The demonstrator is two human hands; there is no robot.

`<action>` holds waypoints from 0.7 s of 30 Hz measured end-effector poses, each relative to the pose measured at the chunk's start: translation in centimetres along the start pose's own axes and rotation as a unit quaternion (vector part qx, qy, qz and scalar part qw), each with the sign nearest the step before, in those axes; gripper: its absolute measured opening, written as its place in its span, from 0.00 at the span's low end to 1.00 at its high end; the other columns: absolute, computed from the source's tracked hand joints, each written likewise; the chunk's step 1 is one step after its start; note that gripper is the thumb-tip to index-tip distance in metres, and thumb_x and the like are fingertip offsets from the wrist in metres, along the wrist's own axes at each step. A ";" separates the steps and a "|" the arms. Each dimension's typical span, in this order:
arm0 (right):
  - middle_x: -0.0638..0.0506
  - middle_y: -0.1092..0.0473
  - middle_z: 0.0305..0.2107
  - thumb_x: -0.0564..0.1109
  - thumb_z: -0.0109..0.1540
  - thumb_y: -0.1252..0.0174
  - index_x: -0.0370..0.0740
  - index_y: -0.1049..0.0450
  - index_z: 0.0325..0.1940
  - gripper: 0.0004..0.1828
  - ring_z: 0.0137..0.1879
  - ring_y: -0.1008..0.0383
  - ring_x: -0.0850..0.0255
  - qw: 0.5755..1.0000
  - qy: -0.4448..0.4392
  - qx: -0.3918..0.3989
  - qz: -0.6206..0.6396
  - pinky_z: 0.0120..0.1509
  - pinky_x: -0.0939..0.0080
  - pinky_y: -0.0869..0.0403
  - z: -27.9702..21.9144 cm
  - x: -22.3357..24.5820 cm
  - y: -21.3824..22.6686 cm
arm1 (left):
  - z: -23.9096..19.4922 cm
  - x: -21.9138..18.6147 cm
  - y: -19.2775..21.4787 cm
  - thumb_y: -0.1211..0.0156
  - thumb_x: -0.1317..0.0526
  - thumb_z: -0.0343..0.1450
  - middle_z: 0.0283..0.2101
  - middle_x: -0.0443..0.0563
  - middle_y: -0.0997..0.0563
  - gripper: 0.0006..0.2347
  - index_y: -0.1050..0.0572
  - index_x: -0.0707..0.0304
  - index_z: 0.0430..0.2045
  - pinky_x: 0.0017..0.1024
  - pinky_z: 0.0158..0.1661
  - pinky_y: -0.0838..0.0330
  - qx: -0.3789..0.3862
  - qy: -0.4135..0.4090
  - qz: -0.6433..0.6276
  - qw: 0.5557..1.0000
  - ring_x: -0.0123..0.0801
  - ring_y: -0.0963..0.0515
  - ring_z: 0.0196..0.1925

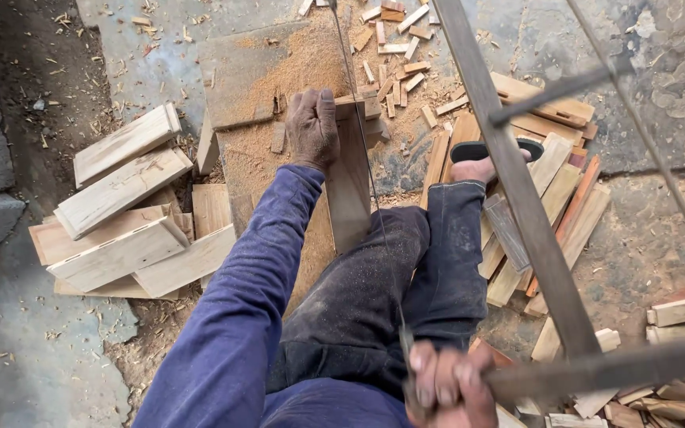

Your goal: The person sits on the ground and uses a bow saw to cut small wooden blocks placed on a log. They hold the wood with their left hand and foot while sawing with their right hand, producing sawdust and small cut pieces.

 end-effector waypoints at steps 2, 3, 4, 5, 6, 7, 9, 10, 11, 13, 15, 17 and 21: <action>0.59 0.42 0.16 0.44 0.70 0.45 0.48 0.40 0.31 0.14 0.22 0.42 0.67 1.000 0.010 0.016 0.004 0.44 0.58 0.36 6.2 -3.8 -1.2 | -0.1 0.3 -0.1 0.53 0.50 0.81 0.32 0.59 0.28 0.18 0.27 0.64 0.30 0.43 0.42 0.31 0.001 0.004 0.004 1.000 0.48 0.27 0.38; 0.60 0.43 0.15 0.44 0.70 0.45 0.49 0.40 0.29 0.16 0.22 0.44 0.71 0.999 0.021 0.034 0.008 0.37 0.63 0.37 9.4 -5.6 -1.9 | 0.0 0.3 -0.1 0.53 0.50 0.80 0.31 0.59 0.27 0.17 0.27 0.64 0.30 0.43 0.42 0.31 0.000 0.007 0.009 1.000 0.49 0.27 0.38; 0.60 0.43 0.15 0.44 0.70 0.45 0.49 0.40 0.29 0.16 0.22 0.44 0.71 0.999 0.022 0.036 0.009 0.37 0.63 0.37 12.5 -7.1 -3.1 | 0.2 0.4 -0.2 0.53 0.50 0.80 0.31 0.59 0.27 0.17 0.27 0.64 0.30 0.43 0.42 0.31 -0.002 0.005 0.008 1.000 0.49 0.27 0.38; 0.60 0.43 0.15 0.43 0.69 0.47 0.49 0.39 0.28 0.15 0.21 0.43 0.68 1.000 0.003 0.003 0.008 0.39 0.61 0.35 15.5 -8.7 -4.3 | 0.4 0.5 -0.4 0.54 0.50 0.81 0.32 0.60 0.27 0.17 0.28 0.65 0.30 0.44 0.42 0.32 0.002 -0.001 0.019 1.000 0.50 0.27 0.38; 0.59 0.42 0.15 0.42 0.67 0.48 0.49 0.39 0.27 0.14 0.19 0.42 0.66 0.999 -0.018 -0.034 0.004 0.40 0.58 0.33 18.2 -10.2 -5.3 | 0.2 0.6 -0.4 0.54 0.50 0.81 0.32 0.60 0.27 0.18 0.28 0.65 0.29 0.45 0.43 0.32 0.007 -0.002 0.031 1.000 0.52 0.27 0.39; 0.59 0.42 0.15 0.42 0.67 0.48 0.49 0.39 0.27 0.14 0.19 0.42 0.66 0.999 -0.019 -0.034 0.003 0.40 0.58 0.33 17.5 -10.0 -5.0 | -0.1 0.7 -0.2 0.54 0.50 0.81 0.32 0.60 0.27 0.18 0.28 0.65 0.29 0.45 0.43 0.32 0.007 -0.001 0.031 1.000 0.52 0.27 0.39; 0.58 0.42 0.15 0.42 0.69 0.48 0.48 0.38 0.28 0.14 0.20 0.43 0.66 1.000 -0.016 -0.012 0.005 0.41 0.58 0.34 16.8 -9.6 -4.8 | 0.4 0.6 -0.4 0.54 0.50 0.81 0.33 0.61 0.27 0.17 0.28 0.64 0.30 0.46 0.42 0.32 0.004 0.004 0.036 0.999 0.53 0.27 0.39; 0.58 0.42 0.15 0.42 0.69 0.48 0.48 0.38 0.28 0.14 0.20 0.43 0.66 1.000 -0.016 -0.011 0.006 0.41 0.58 0.34 13.9 -8.0 -4.2 | 0.4 0.6 -0.5 0.54 0.50 0.81 0.33 0.61 0.27 0.17 0.28 0.64 0.30 0.46 0.42 0.32 0.003 0.004 0.036 0.999 0.53 0.27 0.39; 0.58 0.42 0.17 0.42 0.69 0.47 0.48 0.38 0.31 0.12 0.22 0.42 0.66 0.999 -0.013 -0.003 0.033 0.44 0.58 0.36 10.9 -6.6 -3.5 | 0.5 0.7 -0.6 0.54 0.50 0.81 0.33 0.62 0.27 0.17 0.27 0.65 0.30 0.46 0.42 0.32 0.002 0.006 0.028 1.000 0.53 0.27 0.39; 0.58 0.41 0.19 0.42 0.69 0.46 0.47 0.38 0.34 0.10 0.25 0.42 0.67 0.998 -0.022 -0.003 0.054 0.48 0.57 0.37 4.7 -2.8 -2.0 | -0.4 0.7 -0.2 0.54 0.50 0.80 0.33 0.63 0.28 0.17 0.27 0.65 0.31 0.47 0.42 0.32 0.001 0.023 0.023 0.999 0.53 0.27 0.38; 0.57 0.41 0.18 0.42 0.69 0.46 0.45 0.37 0.35 0.09 0.23 0.40 0.63 1.000 -0.005 -0.021 0.016 0.53 0.52 0.35 -0.6 0.6 -0.2 | 0.2 0.2 -0.2 0.54 0.49 0.80 0.32 0.61 0.27 0.18 0.27 0.65 0.30 0.46 0.41 0.31 0.004 0.004 0.018 1.000 0.52 0.26 0.38; 0.57 0.41 0.18 0.43 0.70 0.47 0.44 0.37 0.35 0.10 0.22 0.41 0.62 0.999 -0.007 -0.020 0.028 0.52 0.50 0.35 -0.4 1.0 0.0 | 0.1 0.3 -0.2 0.53 0.49 0.80 0.34 0.62 0.26 0.18 0.27 0.65 0.31 0.46 0.41 0.31 0.004 0.003 0.014 1.000 0.51 0.26 0.38; 0.59 0.43 0.18 0.43 0.72 0.48 0.48 0.39 0.33 0.14 0.26 0.44 0.68 0.991 -0.049 0.021 0.120 0.45 0.60 0.35 9.5 -4.1 -2.3 | 0.2 -0.1 0.0 0.53 0.49 0.81 0.35 0.61 0.26 0.18 0.27 0.65 0.31 0.46 0.43 0.31 0.007 -0.003 0.015 1.000 0.51 0.26 0.41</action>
Point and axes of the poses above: each hand's wrist, its own z-axis towards the middle knuckle, its own y-axis out of the back of the hand, x = y × z, the point moved 2 cm from there along z, towards the middle knuckle
